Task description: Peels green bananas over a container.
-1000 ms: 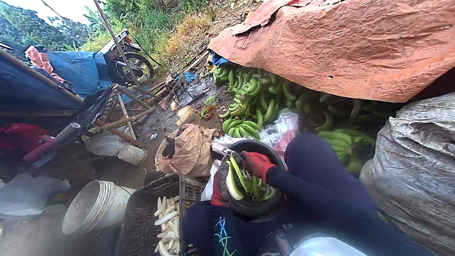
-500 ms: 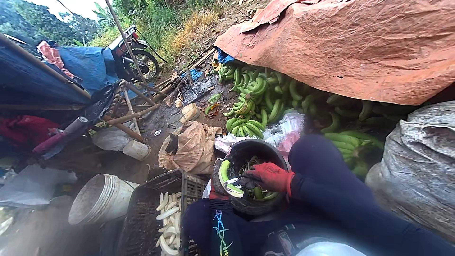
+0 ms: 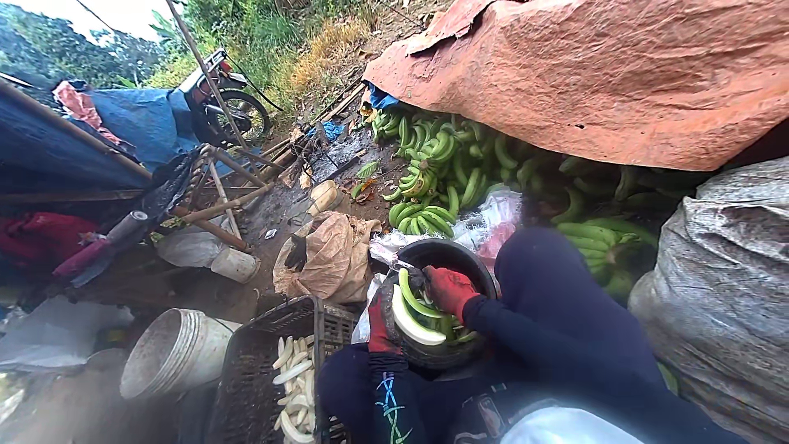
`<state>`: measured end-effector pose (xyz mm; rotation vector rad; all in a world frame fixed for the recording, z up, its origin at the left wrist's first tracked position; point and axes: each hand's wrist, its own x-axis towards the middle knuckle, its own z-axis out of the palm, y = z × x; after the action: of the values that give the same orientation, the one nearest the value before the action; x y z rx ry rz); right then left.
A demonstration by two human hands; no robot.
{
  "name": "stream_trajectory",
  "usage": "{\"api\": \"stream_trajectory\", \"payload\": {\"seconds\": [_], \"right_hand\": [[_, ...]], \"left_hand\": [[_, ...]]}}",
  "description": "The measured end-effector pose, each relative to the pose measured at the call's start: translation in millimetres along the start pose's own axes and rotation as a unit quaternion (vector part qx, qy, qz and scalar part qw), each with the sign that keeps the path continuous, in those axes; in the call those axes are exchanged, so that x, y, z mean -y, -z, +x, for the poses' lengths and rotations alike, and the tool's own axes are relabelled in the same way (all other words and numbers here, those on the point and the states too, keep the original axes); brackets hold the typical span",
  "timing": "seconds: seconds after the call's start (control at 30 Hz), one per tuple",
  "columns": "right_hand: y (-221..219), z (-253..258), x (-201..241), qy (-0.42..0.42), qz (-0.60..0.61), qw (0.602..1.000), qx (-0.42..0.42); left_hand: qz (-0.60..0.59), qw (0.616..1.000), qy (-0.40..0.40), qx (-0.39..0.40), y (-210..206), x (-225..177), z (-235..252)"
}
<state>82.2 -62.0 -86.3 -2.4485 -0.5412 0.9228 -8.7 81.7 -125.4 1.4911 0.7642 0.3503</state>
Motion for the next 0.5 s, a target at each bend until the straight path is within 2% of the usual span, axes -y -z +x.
{"api": "stream_trajectory", "payload": {"seconds": [0.07, 0.13, 0.17, 0.23, 0.33, 0.43, 0.5], "right_hand": [[6.7, 7.9, -16.2, 0.005, -0.007, 1.000, -0.004], [12.5, 10.2, -34.6, 0.082, -0.007, 0.997, 0.000], [15.2, 10.1, -43.4, 0.136, 0.006, 0.991, 0.012], [22.4, 0.8, -51.3, 0.226, 0.058, 0.969, 0.075], [33.7, -27.1, -43.8, 0.279, 0.069, 0.940, 0.182], [20.0, -22.7, -40.8, 0.303, -0.035, 0.939, 0.160], [11.0, -17.6, -30.9, 0.282, -0.075, 0.950, 0.116]], "left_hand": [[0.001, 1.000, 0.012, -0.022, 5.2, -1.8, 0.4], [-0.019, 1.000, 0.014, -0.003, 17.2, 4.0, 9.3], [-0.043, 0.999, 0.002, 0.031, 24.1, 9.6, 17.7], [-0.120, 0.986, -0.037, 0.112, 35.4, 22.9, 37.8], [-0.198, 0.965, -0.039, 0.167, 31.2, 15.5, 39.0], [-0.248, 0.961, 0.018, 0.118, 20.9, 3.4, 12.1], [-0.281, 0.949, -0.001, 0.143, 37.9, 30.7, 13.6]]}}
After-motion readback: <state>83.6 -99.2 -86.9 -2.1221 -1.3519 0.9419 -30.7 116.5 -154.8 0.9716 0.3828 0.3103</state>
